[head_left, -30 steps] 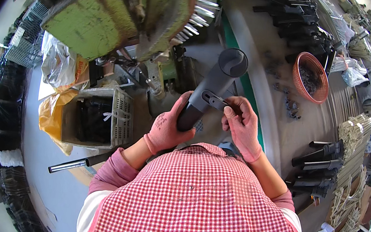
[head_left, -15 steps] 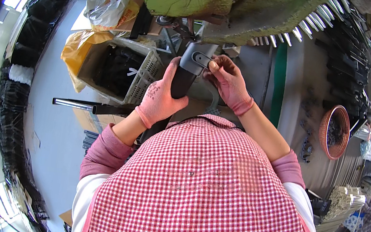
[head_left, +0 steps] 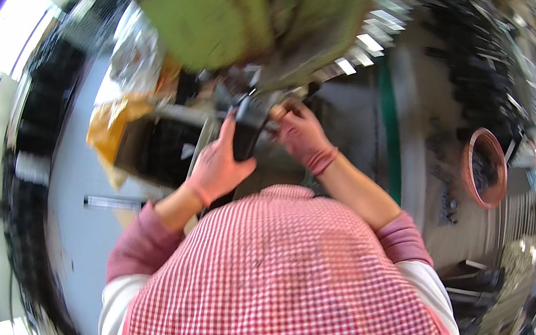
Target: The person repeatedly picks up a black plastic handle and small metal components from a red basket, inserts the components into the handle, and places the assembled unit on a nearby table. The person also uses a green machine to process the handles, inserting and removing them repeatedly.
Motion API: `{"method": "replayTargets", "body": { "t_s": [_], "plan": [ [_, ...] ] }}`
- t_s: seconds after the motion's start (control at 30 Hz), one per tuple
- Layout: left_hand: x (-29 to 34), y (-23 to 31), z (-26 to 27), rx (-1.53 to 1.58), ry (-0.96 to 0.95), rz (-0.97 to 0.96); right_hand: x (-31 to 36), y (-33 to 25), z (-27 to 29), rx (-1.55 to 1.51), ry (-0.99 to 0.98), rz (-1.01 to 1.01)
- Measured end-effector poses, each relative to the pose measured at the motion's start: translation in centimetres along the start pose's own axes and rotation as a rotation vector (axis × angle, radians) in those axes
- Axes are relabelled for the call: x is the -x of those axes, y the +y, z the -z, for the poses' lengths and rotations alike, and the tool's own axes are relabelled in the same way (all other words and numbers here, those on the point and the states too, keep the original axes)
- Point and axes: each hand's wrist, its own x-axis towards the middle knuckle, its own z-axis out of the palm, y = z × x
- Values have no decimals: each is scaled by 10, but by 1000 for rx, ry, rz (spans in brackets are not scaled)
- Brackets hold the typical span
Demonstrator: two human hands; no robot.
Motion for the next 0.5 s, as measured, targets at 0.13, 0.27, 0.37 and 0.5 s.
{"method": "replayTargets", "body": {
  "t_s": [0.13,0.27,0.37,0.5],
  "plan": [
    [2,12,5,-142,79,-143,-3,9,-2,-92,-11,38],
    [0,3,-8,-167,117,-148,-1,10,-5,-38,18,9],
    [-8,-18,-15,-53,118,-250,1,0,-3,15,5,28],
    [-23,-39,-8,374,-128,25,-8,0,-14,274,256,-76]
  ]
}}
